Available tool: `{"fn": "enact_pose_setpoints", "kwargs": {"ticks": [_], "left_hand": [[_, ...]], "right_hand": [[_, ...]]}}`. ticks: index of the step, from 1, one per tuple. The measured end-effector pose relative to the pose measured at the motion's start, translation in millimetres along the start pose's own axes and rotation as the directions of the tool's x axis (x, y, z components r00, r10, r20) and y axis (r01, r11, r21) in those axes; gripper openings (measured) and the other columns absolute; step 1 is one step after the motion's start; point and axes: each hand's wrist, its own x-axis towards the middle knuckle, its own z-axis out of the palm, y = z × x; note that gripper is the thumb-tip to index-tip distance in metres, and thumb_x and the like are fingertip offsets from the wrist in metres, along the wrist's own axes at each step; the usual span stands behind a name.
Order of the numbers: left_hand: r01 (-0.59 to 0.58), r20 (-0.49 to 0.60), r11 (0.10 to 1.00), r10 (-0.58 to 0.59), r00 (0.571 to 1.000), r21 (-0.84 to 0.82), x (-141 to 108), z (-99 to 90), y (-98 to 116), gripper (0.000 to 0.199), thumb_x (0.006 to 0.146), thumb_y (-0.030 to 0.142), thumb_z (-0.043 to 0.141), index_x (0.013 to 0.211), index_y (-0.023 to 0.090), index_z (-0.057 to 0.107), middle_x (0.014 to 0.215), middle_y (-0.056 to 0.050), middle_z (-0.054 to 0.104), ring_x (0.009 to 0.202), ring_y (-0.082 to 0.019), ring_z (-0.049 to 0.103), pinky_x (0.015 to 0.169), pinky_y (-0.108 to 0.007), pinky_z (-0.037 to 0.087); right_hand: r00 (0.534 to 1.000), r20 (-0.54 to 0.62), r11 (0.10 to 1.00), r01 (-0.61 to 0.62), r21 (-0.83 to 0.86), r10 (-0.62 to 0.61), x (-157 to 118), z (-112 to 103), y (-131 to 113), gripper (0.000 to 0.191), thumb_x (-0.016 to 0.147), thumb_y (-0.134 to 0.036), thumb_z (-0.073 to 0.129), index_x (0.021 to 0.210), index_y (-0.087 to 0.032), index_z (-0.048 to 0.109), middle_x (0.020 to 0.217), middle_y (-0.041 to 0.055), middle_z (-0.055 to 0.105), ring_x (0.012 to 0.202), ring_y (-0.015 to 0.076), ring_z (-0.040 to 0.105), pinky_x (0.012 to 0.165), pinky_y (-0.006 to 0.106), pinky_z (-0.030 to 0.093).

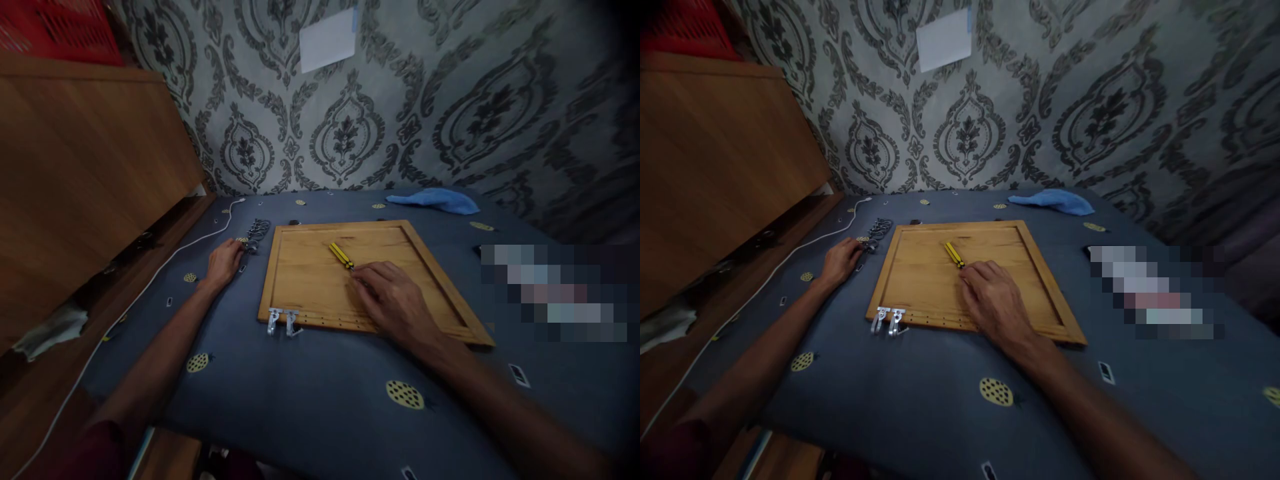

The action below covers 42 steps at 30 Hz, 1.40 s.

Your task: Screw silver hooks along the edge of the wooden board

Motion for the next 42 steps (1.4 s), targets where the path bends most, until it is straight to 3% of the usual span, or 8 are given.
{"fn": "enact_pose_setpoints", "kwargs": {"ticks": [8, 16, 20, 24, 29, 35, 40, 42], "left_hand": [[0.005, -0.093, 0.995, -0.014, 0.996, -0.096, -2, -5.1, 9, 0.015, 0.100, 0.022, 0.050, 0.101, 0.018, 0.064, 0.110, -0.011, 0.066, 0.106, -0.025, 0.063, 0.092, -0.039, 0.052], [0.005, -0.179, 0.915, -0.084, 0.980, -0.403, -1, -15.9, 19, 0.007, 0.091, 0.024, 0.052, 0.090, 0.020, 0.058, 0.092, -0.005, 0.067, 0.086, -0.021, 0.063, 0.083, -0.034, 0.050], [-0.010, -0.072, 0.790, -0.043, 0.997, -0.613, -3, -17.1, 45, 0.012, 0.090, 0.031, 0.054, 0.089, 0.019, 0.057, 0.083, -0.003, 0.067, 0.071, -0.017, 0.062, 0.064, -0.027, 0.050], [-0.005, 0.060, 0.650, 0.078, 0.995, -0.760, -19, -24.2, 86, 0.020, 0.087, 0.037, 0.064, 0.089, 0.018, 0.060, 0.079, -0.002, 0.067, 0.064, -0.013, 0.061, 0.059, -0.024, 0.050], [0.039, 0.192, 0.457, 0.293, 0.937, -0.888, -49, -44.9, 128, 0.026, 0.085, 0.040, 0.075, 0.089, 0.016, 0.068, 0.075, 0.000, 0.066, 0.065, -0.011, 0.061, 0.061, -0.021, 0.049], [0.173, 0.322, 0.404, 0.338, 0.884, -0.898, -59, -53.3, 141, 0.026, 0.084, 0.039, 0.078, 0.088, 0.016, 0.068, 0.074, 0.001, 0.066, 0.062, -0.011, 0.061, 0.058, -0.021, 0.050], [0.250, 0.386, 0.372, 0.356, 0.851, -0.894, -60, -57.6, 144, 0.025, 0.083, 0.038, 0.080, 0.086, 0.016, 0.067, 0.070, 0.002, 0.065, 0.056, -0.009, 0.058, 0.055, -0.021, 0.049], [0.245, 0.388, 0.384, 0.359, 0.849, -0.890, -61, -58.8, 145, 0.027, 0.083, 0.040, 0.080, 0.086, 0.016, 0.068, 0.070, 0.001, 0.066, 0.056, -0.010, 0.058, 0.054, -0.021, 0.049]], "right_hand": [[1.000, 0.003, 1.000, 0.005, 0.012, -0.005, 0, -1, 0, 0.021, 0.098, -0.018, 0.049, 0.097, -0.019, 0.070, 0.098, 0.0115, 0.076, 0.088, 0.0265, 0.068, 0.080, 0.040, 0.054], [0.999, -0.023, 0.999, 0.040, 0.022, -0.040, 1, -2, -2, 0.021, 0.098, -0.017, 0.048, 0.097, -0.019, 0.069, 0.094, 0.0111, 0.075, 0.087, 0.0265, 0.068, 0.079, 0.040, 0.055], [0.999, 0.016, 0.995, 0.035, 0.092, -0.036, 0, -3, -15, 0.021, 0.101, -0.019, 0.047, 0.102, -0.019, 0.068, 0.099, 0.0115, 0.074, 0.094, 0.0263, 0.067, 0.086, 0.042, 0.056], [0.999, 0.002, 0.961, 0.043, 0.274, -0.045, -2, -7, -39, 0.020, 0.103, -0.021, 0.051, 0.117, -0.020, 0.066, 0.102, 0.0102, 0.072, 0.096, 0.0242, 0.069, 0.085, 0.039, 0.058], [0.998, 0.048, 0.875, 0.016, 0.483, -0.045, -5, -12, -70, 0.022, 0.104, -0.022, 0.053, 0.122, -0.019, 0.065, 0.098, 0.0069, 0.071, 0.083, 0.0181, 0.069, 0.073, 0.030, 0.057], [0.986, 0.161, 0.785, -0.062, 0.616, -0.049, -15, -9, -89, 0.019, 0.105, -0.022, 0.050, 0.099, -0.020, 0.068, 0.089, 0.0036, 0.073, 0.083, 0.0167, 0.069, 0.076, 0.030, 0.056], [0.948, 0.265, 0.707, -0.309, 0.636, 0.176, -14, -12, -94, 0.006, 0.097, -0.021, 0.063, 0.092, -0.021, 0.059, 0.079, -0.0015, 0.067, 0.067, 0.0129, 0.060, 0.065, 0.026, 0.046], [0.920, 0.337, 0.655, -0.380, 0.653, 0.198, -12, -15, -95, 0.008, 0.094, -0.019, 0.065, 0.088, -0.022, 0.060, 0.074, -0.0036, 0.065, 0.063, 0.0117, 0.057, 0.063, 0.024, 0.043]]}}
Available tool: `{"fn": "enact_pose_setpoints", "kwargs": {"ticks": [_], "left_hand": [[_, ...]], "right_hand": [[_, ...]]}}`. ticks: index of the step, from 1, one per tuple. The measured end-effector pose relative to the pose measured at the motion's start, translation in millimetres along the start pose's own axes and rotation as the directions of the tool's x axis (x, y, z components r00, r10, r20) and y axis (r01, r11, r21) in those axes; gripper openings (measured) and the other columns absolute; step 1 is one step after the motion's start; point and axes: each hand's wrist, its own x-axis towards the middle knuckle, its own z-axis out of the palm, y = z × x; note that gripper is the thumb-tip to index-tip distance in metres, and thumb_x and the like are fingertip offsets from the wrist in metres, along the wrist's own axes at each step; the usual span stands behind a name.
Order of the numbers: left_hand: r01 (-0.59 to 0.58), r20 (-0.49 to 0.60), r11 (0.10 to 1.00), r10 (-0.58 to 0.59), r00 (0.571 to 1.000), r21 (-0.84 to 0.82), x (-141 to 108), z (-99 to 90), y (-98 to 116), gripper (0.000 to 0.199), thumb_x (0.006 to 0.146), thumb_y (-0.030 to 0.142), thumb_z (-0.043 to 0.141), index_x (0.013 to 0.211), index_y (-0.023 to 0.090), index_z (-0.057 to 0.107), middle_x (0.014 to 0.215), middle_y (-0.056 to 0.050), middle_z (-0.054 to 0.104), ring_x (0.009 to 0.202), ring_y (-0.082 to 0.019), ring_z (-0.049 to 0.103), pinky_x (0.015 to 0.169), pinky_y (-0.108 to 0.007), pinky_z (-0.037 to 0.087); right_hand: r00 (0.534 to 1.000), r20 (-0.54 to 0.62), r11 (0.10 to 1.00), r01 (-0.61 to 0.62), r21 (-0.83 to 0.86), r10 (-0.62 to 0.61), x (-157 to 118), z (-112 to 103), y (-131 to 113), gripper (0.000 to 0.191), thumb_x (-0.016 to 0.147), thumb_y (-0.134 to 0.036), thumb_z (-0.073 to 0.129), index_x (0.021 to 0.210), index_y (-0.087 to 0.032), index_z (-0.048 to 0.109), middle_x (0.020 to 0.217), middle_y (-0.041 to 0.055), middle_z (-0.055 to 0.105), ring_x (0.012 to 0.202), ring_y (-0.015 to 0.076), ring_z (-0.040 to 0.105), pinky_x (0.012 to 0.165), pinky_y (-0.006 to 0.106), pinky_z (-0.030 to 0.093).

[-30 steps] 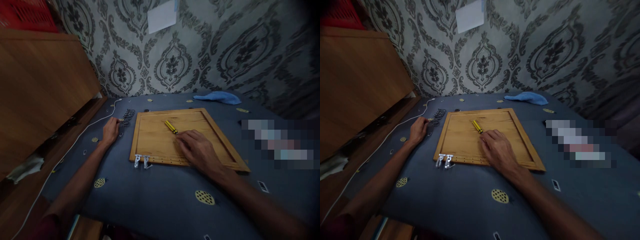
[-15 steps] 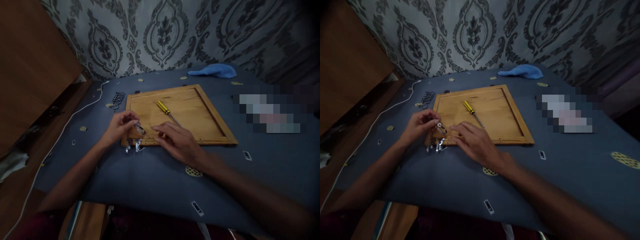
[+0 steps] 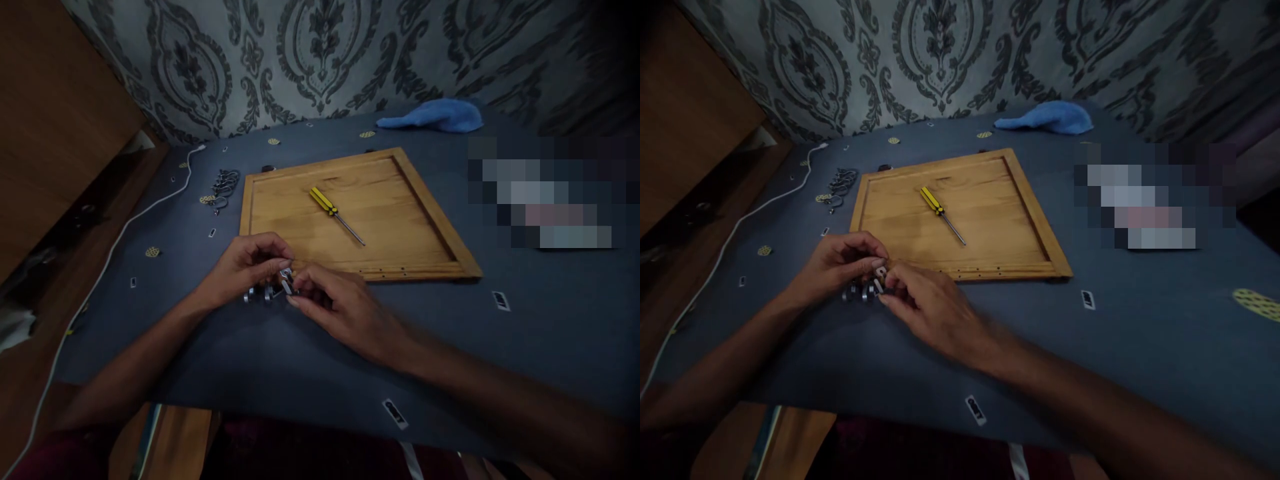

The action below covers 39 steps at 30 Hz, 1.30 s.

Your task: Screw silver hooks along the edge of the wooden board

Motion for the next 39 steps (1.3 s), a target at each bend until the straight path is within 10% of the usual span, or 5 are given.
{"fn": "enact_pose_setpoints", "kwargs": {"ticks": [9, 16, 39], "left_hand": [[-0.110, -0.059, 0.957, 0.130, 0.990, 0.270, -5, -8.2, -3, 0.021, 0.094, 0.038, 0.067, 0.105, 0.019, 0.069, 0.101, -0.005, 0.073, 0.093, -0.018, 0.069, 0.081, -0.027, 0.055], [-0.252, 0.282, 0.807, 0.111, 0.953, 0.533, -13, -22.7, 8, 0.051, 0.083, 0.055, 0.079, 0.121, 0.024, 0.065, 0.113, -0.007, 0.068, 0.105, -0.026, 0.064, 0.086, -0.034, 0.054], [-0.306, 0.289, 0.613, 0.130, 0.949, 0.729, -21, -6.2, -3, 0.042, 0.097, 0.056, 0.061, 0.112, 0.017, 0.061, 0.105, -0.007, 0.062, 0.100, -0.024, 0.058, 0.084, -0.037, 0.047]], "right_hand": [[0.932, 0.152, 0.872, -0.361, 0.329, 0.329, -3, 16, -4, 0.018, 0.091, -0.021, 0.060, 0.073, -0.021, 0.059, 0.056, -0.0062, 0.057, 0.051, 0.0096, 0.056, 0.053, 0.023, 0.040], [0.858, 0.237, 0.723, -0.513, 0.464, 0.456, 0, 14, -3, 0.018, 0.090, -0.017, 0.060, 0.073, -0.020, 0.061, 0.050, -0.0072, 0.054, 0.038, 0.0059, 0.049, 0.039, 0.018, 0.031], [0.798, 0.337, 0.698, -0.601, 0.390, 0.500, 6, 7, -7, 0.018, 0.093, -0.023, 0.055, 0.076, -0.019, 0.060, 0.053, -0.0094, 0.046, 0.035, 0.0053, 0.039, 0.035, 0.017, 0.028]]}}
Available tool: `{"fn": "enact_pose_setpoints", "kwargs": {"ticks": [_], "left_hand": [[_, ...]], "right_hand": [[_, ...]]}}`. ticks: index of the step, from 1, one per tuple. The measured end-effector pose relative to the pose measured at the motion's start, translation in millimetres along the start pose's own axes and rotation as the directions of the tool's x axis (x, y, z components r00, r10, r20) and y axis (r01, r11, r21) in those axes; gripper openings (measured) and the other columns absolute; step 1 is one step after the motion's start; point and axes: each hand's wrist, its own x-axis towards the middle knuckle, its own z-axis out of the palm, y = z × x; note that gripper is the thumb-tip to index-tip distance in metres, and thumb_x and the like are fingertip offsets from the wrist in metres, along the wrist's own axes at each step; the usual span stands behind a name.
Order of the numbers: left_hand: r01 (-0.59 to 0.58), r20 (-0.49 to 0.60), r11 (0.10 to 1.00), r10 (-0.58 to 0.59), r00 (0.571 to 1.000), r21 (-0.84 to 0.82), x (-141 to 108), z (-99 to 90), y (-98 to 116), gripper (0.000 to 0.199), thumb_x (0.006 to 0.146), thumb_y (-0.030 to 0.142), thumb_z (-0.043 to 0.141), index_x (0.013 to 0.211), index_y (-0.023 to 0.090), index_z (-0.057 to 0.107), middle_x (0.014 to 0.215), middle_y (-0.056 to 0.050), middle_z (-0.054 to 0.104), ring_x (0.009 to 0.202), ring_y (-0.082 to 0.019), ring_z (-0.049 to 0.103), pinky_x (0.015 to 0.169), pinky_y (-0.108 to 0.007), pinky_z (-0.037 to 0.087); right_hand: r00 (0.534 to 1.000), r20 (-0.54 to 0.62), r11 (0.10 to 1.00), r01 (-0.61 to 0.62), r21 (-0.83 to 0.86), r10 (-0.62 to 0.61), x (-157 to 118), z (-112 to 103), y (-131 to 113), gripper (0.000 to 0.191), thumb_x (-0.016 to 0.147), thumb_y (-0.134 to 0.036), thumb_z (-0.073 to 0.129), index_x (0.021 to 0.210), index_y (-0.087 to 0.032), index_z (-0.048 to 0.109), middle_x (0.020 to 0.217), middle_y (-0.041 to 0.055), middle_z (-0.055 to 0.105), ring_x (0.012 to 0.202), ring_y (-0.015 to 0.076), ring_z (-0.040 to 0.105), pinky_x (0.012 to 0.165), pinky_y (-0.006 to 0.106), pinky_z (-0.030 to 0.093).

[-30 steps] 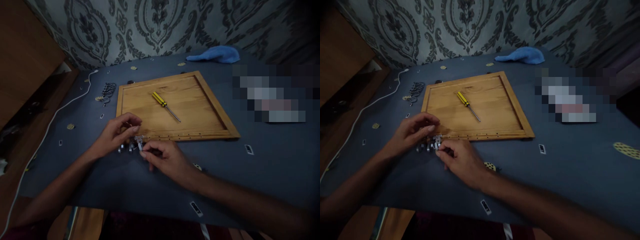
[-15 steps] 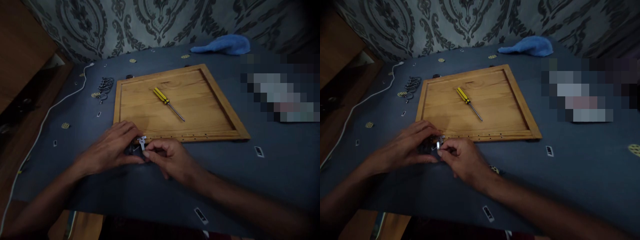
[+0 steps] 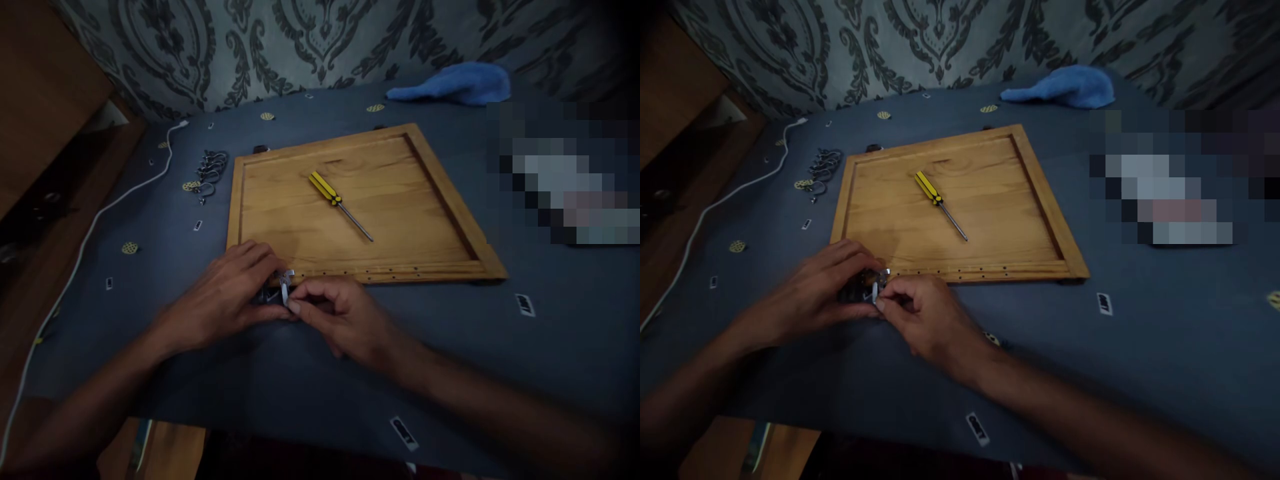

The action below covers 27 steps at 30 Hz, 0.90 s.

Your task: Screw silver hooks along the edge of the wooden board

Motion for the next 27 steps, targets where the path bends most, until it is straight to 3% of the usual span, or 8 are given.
{"fn": "enact_pose_setpoints", "kwargs": {"ticks": [3, 6, 8, 10, 12, 14, 21, 27], "left_hand": [[-0.001, 0.014, 1.000, 0.000, 1.000, 0.004, 0, -0.7, 1, 0.039, 0.098, 0.052, 0.062, 0.113, 0.016, 0.060, 0.105, -0.007, 0.062, 0.099, -0.024, 0.058, 0.085, -0.038, 0.047], [0.009, 0.028, 1.000, -0.009, 1.000, 0.008, 1, -2.4, 2, 0.035, 0.097, 0.048, 0.065, 0.112, 0.016, 0.061, 0.105, -0.007, 0.062, 0.099, -0.025, 0.058, 0.085, -0.039, 0.048], [0.016, 0.037, 1.000, -0.017, 0.999, 0.016, 1, -3.4, 2, 0.033, 0.096, 0.045, 0.066, 0.111, 0.015, 0.061, 0.104, -0.007, 0.062, 0.099, -0.026, 0.058, 0.085, -0.039, 0.048], [0.013, 0.035, 1.000, -0.014, 0.999, 0.024, 1, -3.9, 2, 0.032, 0.096, 0.043, 0.066, 0.110, 0.015, 0.062, 0.103, -0.007, 0.062, 0.098, -0.026, 0.058, 0.084, -0.039, 0.049], [0.007, 0.035, 1.000, -0.008, 0.999, 0.030, 0, -4.2, 2, 0.032, 0.097, 0.043, 0.066, 0.110, 0.014, 0.062, 0.103, -0.007, 0.062, 0.097, -0.026, 0.058, 0.083, -0.039, 0.049], [0.009, 0.039, 0.999, -0.010, 0.999, 0.037, 0, -4.1, 3, 0.033, 0.096, 0.043, 0.066, 0.111, 0.014, 0.062, 0.103, -0.008, 0.062, 0.097, -0.026, 0.058, 0.083, -0.039, 0.049], [0.043, 0.045, 0.999, -0.044, 0.998, 0.030, 2, -3.6, 3, 0.030, 0.093, 0.039, 0.070, 0.110, 0.014, 0.062, 0.104, -0.007, 0.063, 0.099, -0.026, 0.059, 0.085, -0.038, 0.049], [0.059, 0.075, 0.998, -0.059, 0.995, 0.009, 3, -6.1, 1, 0.031, 0.094, 0.041, 0.069, 0.108, 0.014, 0.062, 0.103, -0.007, 0.062, 0.099, -0.026, 0.059, 0.085, -0.040, 0.049]], "right_hand": [[0.999, -0.029, 0.998, 0.038, -0.054, -0.040, 1, 1, 4, 0.017, 0.094, -0.024, 0.054, 0.080, -0.019, 0.063, 0.058, -0.0076, 0.054, 0.037, 0.0061, 0.043, 0.037, 0.019, 0.032], [0.954, -0.134, 0.930, 0.219, -0.296, -0.267, -1, 2, 8, 0.018, 0.093, -0.019, 0.056, 0.078, -0.018, 0.066, 0.066, -0.0029, 0.066, 0.051, 0.0097, 0.058, 0.050, 0.022, 0.042], [0.864, -0.140, 0.764, 0.339, -0.549, -0.484, -4, 0, 10, 0.021, 0.096, -0.018, 0.056, 0.080, -0.018, 0.068, 0.071, 0.0001, 0.072, 0.063, 0.0131, 0.066, 0.060, 0.024, 0.046], [0.752, -0.049, 0.524, 0.408, -0.748, -0.657, -7, -5, 10, 0.023, 0.101, -0.018, 0.052, 0.087, -0.016, 0.070, 0.078, 0.0027, 0.075, 0.070, 0.0153, 0.070, 0.065, 0.027, 0.048], [0.658, 0.063, 0.298, 0.422, -0.856, -0.751, -8, -11, 7, 0.026, 0.104, -0.019, 0.049, 0.089, -0.015, 0.070, 0.079, 0.0038, 0.074, 0.071, 0.0159, 0.070, 0.064, 0.028, 0.048], [0.608, 0.125, 0.160, 0.393, -0.905, -0.784, -6, -18, 5, 0.026, 0.104, -0.019, 0.050, 0.089, -0.016, 0.070, 0.078, 0.0034, 0.072, 0.069, 0.0157, 0.068, 0.062, 0.029, 0.047], [0.527, 0.161, 0.099, 0.431, -0.897, -0.835, 5, -26, 5, 0.018, 0.101, -0.015, 0.056, 0.092, -0.014, 0.071, 0.091, 0.0065, 0.076, 0.078, 0.0169, 0.072, 0.067, 0.029, 0.055], [0.470, 0.237, 0.014, 0.470, -0.883, -0.850, 1, -26, 12, 0.014, 0.099, -0.011, 0.058, 0.102, -0.011, 0.072, 0.097, 0.0094, 0.080, 0.087, 0.0193, 0.076, 0.080, 0.031, 0.063]]}}
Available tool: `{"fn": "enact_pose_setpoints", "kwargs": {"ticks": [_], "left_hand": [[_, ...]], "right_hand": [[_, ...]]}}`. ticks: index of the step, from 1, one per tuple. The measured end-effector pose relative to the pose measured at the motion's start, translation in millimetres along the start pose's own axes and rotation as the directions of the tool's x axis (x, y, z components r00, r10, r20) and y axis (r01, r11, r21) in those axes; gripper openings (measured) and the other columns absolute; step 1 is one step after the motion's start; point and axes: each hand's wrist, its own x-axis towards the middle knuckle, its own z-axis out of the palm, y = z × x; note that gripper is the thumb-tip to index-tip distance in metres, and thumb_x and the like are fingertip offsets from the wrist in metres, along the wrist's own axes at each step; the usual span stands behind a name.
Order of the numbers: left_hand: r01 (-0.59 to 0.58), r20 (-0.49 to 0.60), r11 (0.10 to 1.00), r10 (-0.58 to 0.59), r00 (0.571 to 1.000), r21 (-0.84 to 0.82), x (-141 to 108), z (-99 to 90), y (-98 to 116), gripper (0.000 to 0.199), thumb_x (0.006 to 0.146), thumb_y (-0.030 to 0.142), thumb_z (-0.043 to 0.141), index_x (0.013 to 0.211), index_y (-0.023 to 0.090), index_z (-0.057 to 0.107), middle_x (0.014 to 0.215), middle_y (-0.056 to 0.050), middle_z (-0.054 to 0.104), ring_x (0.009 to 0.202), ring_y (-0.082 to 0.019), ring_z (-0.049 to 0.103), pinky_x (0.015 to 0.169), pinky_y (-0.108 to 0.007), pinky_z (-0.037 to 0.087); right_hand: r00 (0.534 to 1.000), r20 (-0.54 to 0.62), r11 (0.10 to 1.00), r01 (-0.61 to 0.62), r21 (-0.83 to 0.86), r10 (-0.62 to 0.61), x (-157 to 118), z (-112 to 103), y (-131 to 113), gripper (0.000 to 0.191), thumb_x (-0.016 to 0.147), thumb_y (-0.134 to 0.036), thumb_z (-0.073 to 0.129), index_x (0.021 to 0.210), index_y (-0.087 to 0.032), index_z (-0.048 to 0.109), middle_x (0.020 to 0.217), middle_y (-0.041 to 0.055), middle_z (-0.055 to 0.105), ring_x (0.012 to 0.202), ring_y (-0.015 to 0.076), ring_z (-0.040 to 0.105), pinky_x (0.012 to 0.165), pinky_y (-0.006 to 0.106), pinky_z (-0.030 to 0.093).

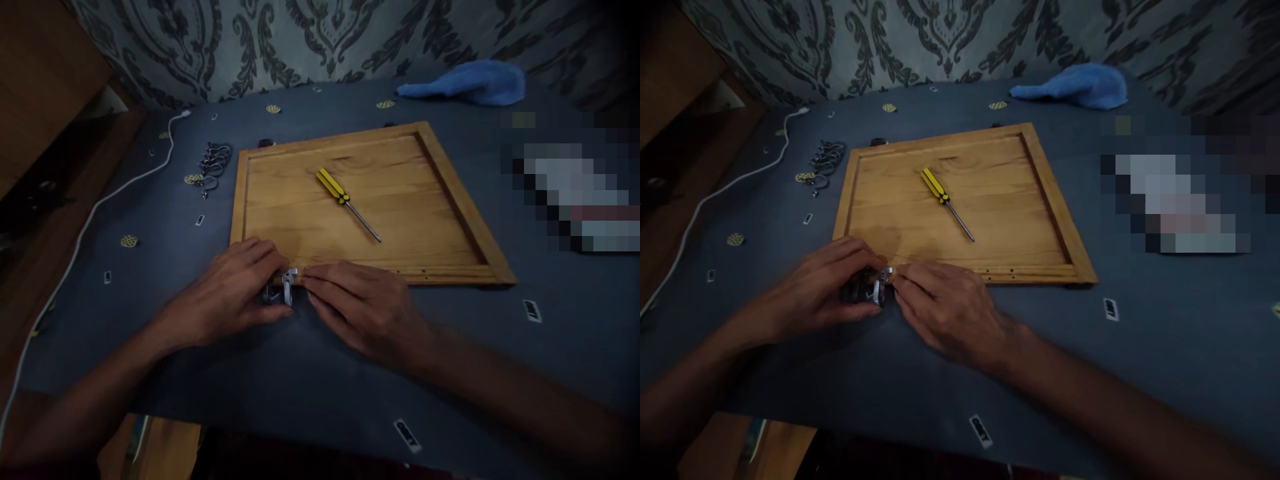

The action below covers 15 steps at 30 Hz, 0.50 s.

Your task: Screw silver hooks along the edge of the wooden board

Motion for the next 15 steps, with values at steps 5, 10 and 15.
{"fn": "enact_pose_setpoints", "kwargs": {"ticks": [5, 10, 15], "left_hand": [[0.019, 0.008, 1.000, -0.019, 1.000, -0.004, 0.1, -1.0, 1.3, 0.027, 0.093, 0.038, 0.070, 0.107, 0.016, 0.061, 0.101, -0.006, 0.062, 0.096, -0.025, 0.058, 0.083, -0.038, 0.049], [0.002, -0.016, 1.000, -0.002, 1.000, -0.013, -0.3, -1.7, 2.3, 0.027, 0.093, 0.035, 0.071, 0.111, 0.018, 0.059, 0.103, -0.005, 0.062, 0.097, -0.024, 0.058, 0.083, -0.038, 0.049], [-0.025, -0.023, 0.999, 0.024, 0.999, -0.037, -0.3, -1.9, 2.9, 0.027, 0.093, 0.033, 0.071, 0.111, 0.017, 0.058, 0.102, -0.005, 0.062, 0.095, -0.024, 0.058, 0.079, -0.038, 0.049]], "right_hand": [[0.999, 0.037, 1.000, 0.019, -0.023, -0.018, -3.7, 1.7, 0.8, 0.018, 0.101, -0.013, 0.057, 0.107, -0.013, 0.074, 0.102, 0.0080, 0.081, 0.084, 0.0185, 0.077, 0.074, 0.031, 0.064], [0.996, 0.083, 0.999, 0.034, -0.036, -0.031, -3.3, 1.7, 2.3, 0.026, 0.104, -0.014, 0.050, 0.107, -0.012, 0.076, 0.106, 0.0071, 0.081, 0.083, 0.0181, 0.076, 0.069, 0.032, 0.063], [0.988, 0.155, 1.000, 0.027, -0.002, -0.026, -3.6, -0.6, 2.7, 0.029, 0.104, -0.010, 0.048, 0.106, -0.011, 0.077, 0.108, 0.0086, 0.081, 0.081, 0.0181, 0.076, 0.066, 0.033, 0.059]]}}
